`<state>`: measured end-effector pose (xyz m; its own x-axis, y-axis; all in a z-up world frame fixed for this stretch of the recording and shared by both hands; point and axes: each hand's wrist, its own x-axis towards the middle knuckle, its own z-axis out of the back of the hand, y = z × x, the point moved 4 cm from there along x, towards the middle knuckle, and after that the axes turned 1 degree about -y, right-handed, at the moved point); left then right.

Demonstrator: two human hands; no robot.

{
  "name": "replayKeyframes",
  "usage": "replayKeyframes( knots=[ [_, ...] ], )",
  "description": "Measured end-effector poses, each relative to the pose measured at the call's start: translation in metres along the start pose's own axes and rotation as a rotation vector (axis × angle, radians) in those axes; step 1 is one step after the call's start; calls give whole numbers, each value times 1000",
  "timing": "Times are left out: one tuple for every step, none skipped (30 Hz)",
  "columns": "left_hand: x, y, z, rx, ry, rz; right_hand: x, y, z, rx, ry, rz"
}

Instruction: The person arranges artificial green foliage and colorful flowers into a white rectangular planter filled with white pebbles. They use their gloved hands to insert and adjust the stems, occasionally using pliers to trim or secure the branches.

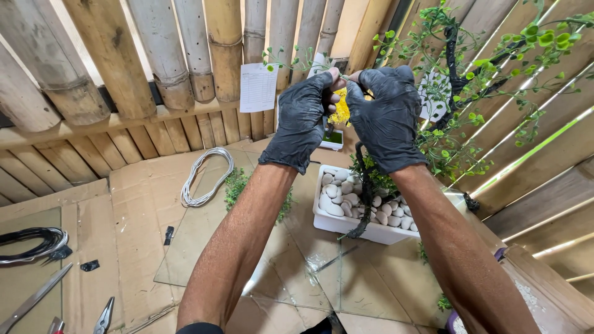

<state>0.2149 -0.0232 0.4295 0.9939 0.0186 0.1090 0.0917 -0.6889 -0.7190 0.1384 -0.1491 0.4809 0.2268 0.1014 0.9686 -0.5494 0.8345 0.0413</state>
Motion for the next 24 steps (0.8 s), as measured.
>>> replayKeyframes(
  knots=[
    [0, 1, 0, 0, 0, -1, 0, 2, 1, 0, 0, 1],
    [1, 1, -1, 4, -4, 1, 1, 4, 3, 13, -9, 10],
    [1, 2, -1, 9, -8, 3, 1, 7, 4, 27, -17, 18],
    [0, 1, -1, 10, -8, 2, 0, 1, 1, 28, -17, 18],
    [-1, 1, -2, 16, -5, 9, -2, -4, -1, -3, -11, 11],
    [-2, 1, -3, 23, -2, 15, -4, -10, -4, -33, -5, 3],
    [-3, 1, -3, 23, -2, 15, -4, -12, -5, -34, -5, 3],
    [-3, 1, -3, 27, 4, 19, -4, -13, -6, -35, -15, 14],
    [-4, 0, -3, 31, 9, 22, -4, -14, -6, -34, -25, 25],
    [-4, -1, -4, 32, 10, 22, -5, -15, -6, -34, -25, 24],
    [-5, -2, -4, 41, 6, 24, -5, -15, -5, -24, -17, 14],
    [-6, -3, -4, 51, 2, 26, -5, -16, -5, -14, -8, 3],
    [-7, -3, -5, 51, 2, 26, -5, -15, -5, -13, -8, 3],
    [-8, -2, -5, 40, -19, 20, -5, -14, -4, 20, -12, 9],
    [-9, -3, -6, 29, -39, 14, -4, -13, -3, 52, -17, 16],
    [-9, -1, -6, 30, -38, 13, -4, -12, -1, 52, -18, 16],
    [-8, 0, -5, 29, -42, 6, -3, -11, 1, 65, -18, 21],
    [-7, 1, -5, 27, -46, 0, -3, -11, 3, 79, -18, 26],
    [-5, 5, -6, 28, -45, -1, -2, -9, 3, 79, -19, 26],
    [-4, 8, -7, 3, -63, -3, 0, -8, 4, 68, -17, 33],
    [-2, 11, -7, -23, -82, -5, 1, -5, 4, 57, -15, 40],
    [-2, 11, -7, -22, -82, -7, 1, -6, 4, 58, -16, 41],
    [-2, 12, -8, -23, -90, -15, 1, -6, 4, 54, -18, 46],
    [-1, 13, -9, -24, -97, -23, 1, -7, 4, 50, -20, 50]
  ],
)
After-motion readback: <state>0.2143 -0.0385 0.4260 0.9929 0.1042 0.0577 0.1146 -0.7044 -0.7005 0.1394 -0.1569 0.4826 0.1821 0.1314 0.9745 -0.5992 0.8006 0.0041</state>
